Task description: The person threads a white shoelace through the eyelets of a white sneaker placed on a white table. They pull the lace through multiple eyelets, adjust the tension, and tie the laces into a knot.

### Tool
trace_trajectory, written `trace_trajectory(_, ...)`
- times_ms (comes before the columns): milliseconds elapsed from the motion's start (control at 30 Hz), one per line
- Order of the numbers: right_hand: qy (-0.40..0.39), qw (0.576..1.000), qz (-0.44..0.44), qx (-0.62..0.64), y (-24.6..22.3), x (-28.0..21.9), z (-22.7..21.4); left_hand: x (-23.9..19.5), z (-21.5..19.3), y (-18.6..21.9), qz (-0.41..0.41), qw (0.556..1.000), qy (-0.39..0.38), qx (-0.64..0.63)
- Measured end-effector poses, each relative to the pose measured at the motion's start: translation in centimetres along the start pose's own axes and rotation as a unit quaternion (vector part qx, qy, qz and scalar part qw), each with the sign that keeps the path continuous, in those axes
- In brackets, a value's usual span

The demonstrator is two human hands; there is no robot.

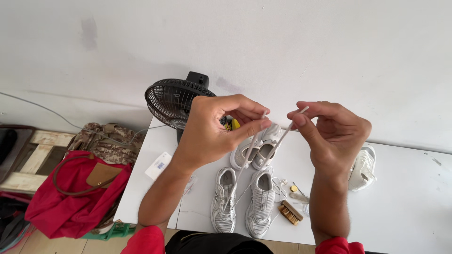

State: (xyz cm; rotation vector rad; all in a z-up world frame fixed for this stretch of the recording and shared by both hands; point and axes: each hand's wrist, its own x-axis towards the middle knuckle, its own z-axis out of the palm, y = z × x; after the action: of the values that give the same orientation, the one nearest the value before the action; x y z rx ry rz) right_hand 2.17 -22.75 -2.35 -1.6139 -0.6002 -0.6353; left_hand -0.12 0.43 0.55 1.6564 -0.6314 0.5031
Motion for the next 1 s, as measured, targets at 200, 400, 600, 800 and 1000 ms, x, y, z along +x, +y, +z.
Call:
trace_trajectory(200, 0.017, 1.0, 0.023, 0.003, -0.5, -0.8, -0.4, 0.6, -0.3, 1.1, 0.0, 0.998, -0.044, -0.035)
trace_trajectory(400, 0.015, 1.0, 0.006, -0.017, -0.7, -1.4, -1.5, 0.8, 0.3, 1.8, -0.005, 0.994, -0.092, -0.059)
trace_trajectory(600, 0.019, 0.999, -0.006, -0.028, -1.6, -1.5, -2.5, 1.1, 1.3, 1.8, 0.008, 0.995, -0.082, -0.05)
trace_trajectory(800, 0.005, 1.0, -0.001, 0.005, -2.5, -1.0, -2.3, 1.0, 1.7, 2.6, 0.01, 0.996, -0.075, -0.047)
trace_trajectory(1000, -0.018, 0.998, -0.033, 0.042, -1.9, 0.0, -2.1, 0.9, 1.4, 1.9, 0.037, 0.997, -0.066, -0.033)
